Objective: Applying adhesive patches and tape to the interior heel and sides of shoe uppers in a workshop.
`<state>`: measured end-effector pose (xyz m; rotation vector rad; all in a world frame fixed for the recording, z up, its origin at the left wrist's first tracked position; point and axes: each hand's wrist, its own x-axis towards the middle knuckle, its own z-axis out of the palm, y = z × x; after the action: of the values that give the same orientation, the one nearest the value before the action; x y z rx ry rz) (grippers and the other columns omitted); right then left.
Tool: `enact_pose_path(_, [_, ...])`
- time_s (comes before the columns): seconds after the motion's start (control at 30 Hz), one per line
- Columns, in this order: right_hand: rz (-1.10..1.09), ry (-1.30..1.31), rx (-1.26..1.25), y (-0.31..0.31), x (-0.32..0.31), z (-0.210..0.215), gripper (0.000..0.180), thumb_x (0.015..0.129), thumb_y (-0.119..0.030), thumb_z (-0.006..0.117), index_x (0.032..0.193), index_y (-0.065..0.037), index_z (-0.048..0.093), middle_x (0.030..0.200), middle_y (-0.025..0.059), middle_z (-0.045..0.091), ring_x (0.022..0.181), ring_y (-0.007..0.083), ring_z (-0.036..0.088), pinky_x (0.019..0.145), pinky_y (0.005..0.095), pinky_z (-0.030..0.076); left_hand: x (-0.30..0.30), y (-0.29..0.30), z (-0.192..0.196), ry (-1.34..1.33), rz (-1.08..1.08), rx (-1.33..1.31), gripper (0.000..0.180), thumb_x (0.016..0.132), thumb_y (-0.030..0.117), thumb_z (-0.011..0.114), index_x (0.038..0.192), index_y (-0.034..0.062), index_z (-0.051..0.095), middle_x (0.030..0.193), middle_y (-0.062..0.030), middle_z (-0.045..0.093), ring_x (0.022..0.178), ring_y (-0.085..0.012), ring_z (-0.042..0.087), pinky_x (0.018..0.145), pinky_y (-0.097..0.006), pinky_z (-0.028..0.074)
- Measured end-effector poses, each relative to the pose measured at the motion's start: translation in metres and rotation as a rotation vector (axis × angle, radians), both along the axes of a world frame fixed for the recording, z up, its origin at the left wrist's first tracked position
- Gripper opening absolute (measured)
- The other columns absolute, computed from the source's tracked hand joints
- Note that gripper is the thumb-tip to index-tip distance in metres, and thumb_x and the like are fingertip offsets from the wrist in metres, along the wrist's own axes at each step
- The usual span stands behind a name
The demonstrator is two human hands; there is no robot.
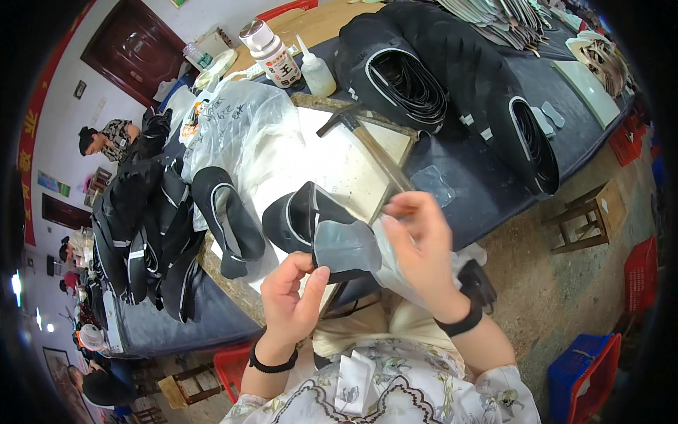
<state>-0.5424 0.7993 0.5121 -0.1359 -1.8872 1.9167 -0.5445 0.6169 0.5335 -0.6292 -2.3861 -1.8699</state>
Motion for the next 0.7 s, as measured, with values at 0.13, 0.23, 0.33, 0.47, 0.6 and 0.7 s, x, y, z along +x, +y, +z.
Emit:
enact_pose_path(0.13, [0.008,0.396,0.917,-0.006,0.018,0.048,0.018,0.066,-0.005,0.069,0.082,-0.005,0.060,0.081,0.0019,0.057,0.078,0.0192,0.053,0.068,0.0317,0.039,-0.004,0.009,0.007,-0.131,-0.032,-0.001,0.006,0.085,-0.001,0.055,0.090,-0.0046,0.055,0.081,-0.0023,0.058,0.075,-0.0071,0.052,0.069,-0.020,0.041])
enact_pose_path(0.23, [0.067,0.379,0.902,-0.001,0.009,0.037,0.020,0.062,-0.006,0.069,0.080,-0.005,0.062,0.081,0.0014,0.058,0.079,0.0209,0.053,0.070,0.0329,0.037,-0.003,0.009,0.008,-0.172,-0.088,0.020,0.008,0.081,-0.003,0.056,0.090,-0.0037,0.056,0.080,-0.0061,0.059,0.073,-0.0115,0.055,0.067,-0.023,0.044])
enact_pose_path(0.33, [0.135,0.367,0.910,0.000,0.008,0.039,0.020,0.062,-0.005,0.068,0.081,-0.004,0.063,0.081,0.0031,0.059,0.080,0.0213,0.053,0.070,0.0339,0.037,-0.005,0.011,0.004,-0.084,-0.082,-0.029,0.010,0.077,-0.005,0.058,0.087,-0.0022,0.056,0.077,-0.0106,0.060,0.070,-0.0180,0.059,0.064,-0.026,0.045])
enact_pose_path(0.47, [0.156,0.351,0.918,-0.003,0.006,0.039,0.020,0.061,-0.005,0.067,0.080,-0.002,0.062,0.080,0.0041,0.059,0.080,0.0215,0.054,0.071,0.0349,0.037,-0.004,0.010,0.003,-0.036,-0.072,-0.086,0.011,0.078,-0.008,0.057,0.088,-0.0042,0.057,0.080,-0.0086,0.060,0.073,-0.0144,0.057,0.068,-0.024,0.045])
enact_pose_path(0.6, [0.032,0.402,1.027,-0.011,0.007,0.034,0.019,0.060,-0.005,0.067,0.079,-0.002,0.062,0.078,0.0040,0.058,0.078,0.0216,0.054,0.071,0.0345,0.037,-0.004,0.013,0.004,-0.011,-0.049,-0.106,0.010,0.080,-0.010,0.055,0.089,-0.0066,0.057,0.085,-0.0057,0.060,0.076,-0.0088,0.056,0.070,-0.021,0.045])
enact_pose_path(0.7, [0.010,0.426,1.004,-0.009,0.004,0.030,0.016,0.061,-0.003,0.065,0.077,-0.003,0.062,0.076,0.0029,0.059,0.076,0.0206,0.053,0.069,0.0337,0.036,-0.003,0.015,0.002,-0.062,-0.028,-0.059,0.009,0.080,-0.010,0.056,0.088,-0.0070,0.057,0.085,-0.0054,0.060,0.076,-0.0084,0.056,0.069,-0.021,0.045])
